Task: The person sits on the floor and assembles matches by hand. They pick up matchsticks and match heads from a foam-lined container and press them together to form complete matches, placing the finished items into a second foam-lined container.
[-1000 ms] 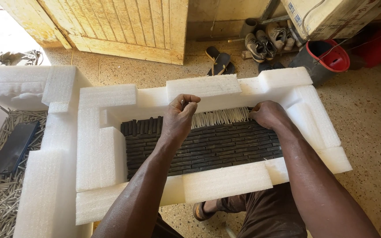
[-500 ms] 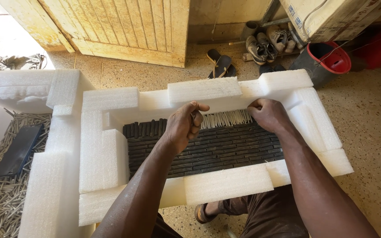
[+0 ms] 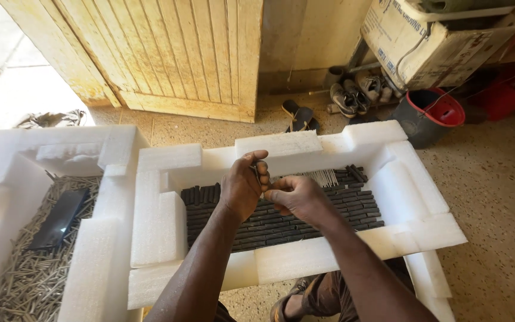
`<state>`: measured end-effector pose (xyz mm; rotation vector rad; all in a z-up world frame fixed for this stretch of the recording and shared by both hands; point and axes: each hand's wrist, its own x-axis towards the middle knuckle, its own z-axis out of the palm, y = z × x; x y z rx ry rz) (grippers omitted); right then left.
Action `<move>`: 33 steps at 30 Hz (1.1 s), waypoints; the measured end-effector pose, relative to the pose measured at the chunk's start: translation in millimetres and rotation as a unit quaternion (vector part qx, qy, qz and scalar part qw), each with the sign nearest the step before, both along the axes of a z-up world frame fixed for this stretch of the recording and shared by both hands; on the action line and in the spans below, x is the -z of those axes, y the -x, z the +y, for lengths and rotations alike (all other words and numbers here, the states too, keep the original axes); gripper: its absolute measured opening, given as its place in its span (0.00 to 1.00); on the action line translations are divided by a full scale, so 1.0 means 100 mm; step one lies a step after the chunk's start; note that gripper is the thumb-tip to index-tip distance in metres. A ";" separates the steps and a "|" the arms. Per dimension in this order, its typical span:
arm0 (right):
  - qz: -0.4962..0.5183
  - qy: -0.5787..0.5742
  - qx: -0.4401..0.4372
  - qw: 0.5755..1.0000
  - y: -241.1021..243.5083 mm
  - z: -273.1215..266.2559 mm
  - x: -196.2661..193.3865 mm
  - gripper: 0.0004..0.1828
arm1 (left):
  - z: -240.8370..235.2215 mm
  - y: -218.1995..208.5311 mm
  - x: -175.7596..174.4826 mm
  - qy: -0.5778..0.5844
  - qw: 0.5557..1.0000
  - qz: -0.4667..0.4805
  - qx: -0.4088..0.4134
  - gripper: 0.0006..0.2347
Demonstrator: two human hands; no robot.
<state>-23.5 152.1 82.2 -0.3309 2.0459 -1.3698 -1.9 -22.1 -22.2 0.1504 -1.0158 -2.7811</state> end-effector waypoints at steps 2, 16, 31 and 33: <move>-0.016 0.059 0.024 0.998 -0.01 -0.09 0.19 0.25 | -0.04 -0.01 0.01 -0.007 1.000 0.014 -0.026 0.19; -0.122 0.207 0.041 0.970 0.11 -0.09 0.72 0.23 | 0.25 -0.18 -0.08 0.027 0.996 0.052 -0.071 0.20; 0.344 0.000 -0.042 0.938 -0.01 -0.14 0.60 0.14 | 0.25 -0.16 -0.06 0.120 0.993 0.002 -0.010 0.24; 0.340 -0.031 -0.055 0.938 0.01 -0.13 0.59 0.15 | 0.29 -0.21 -0.20 0.112 0.994 0.004 0.013 0.25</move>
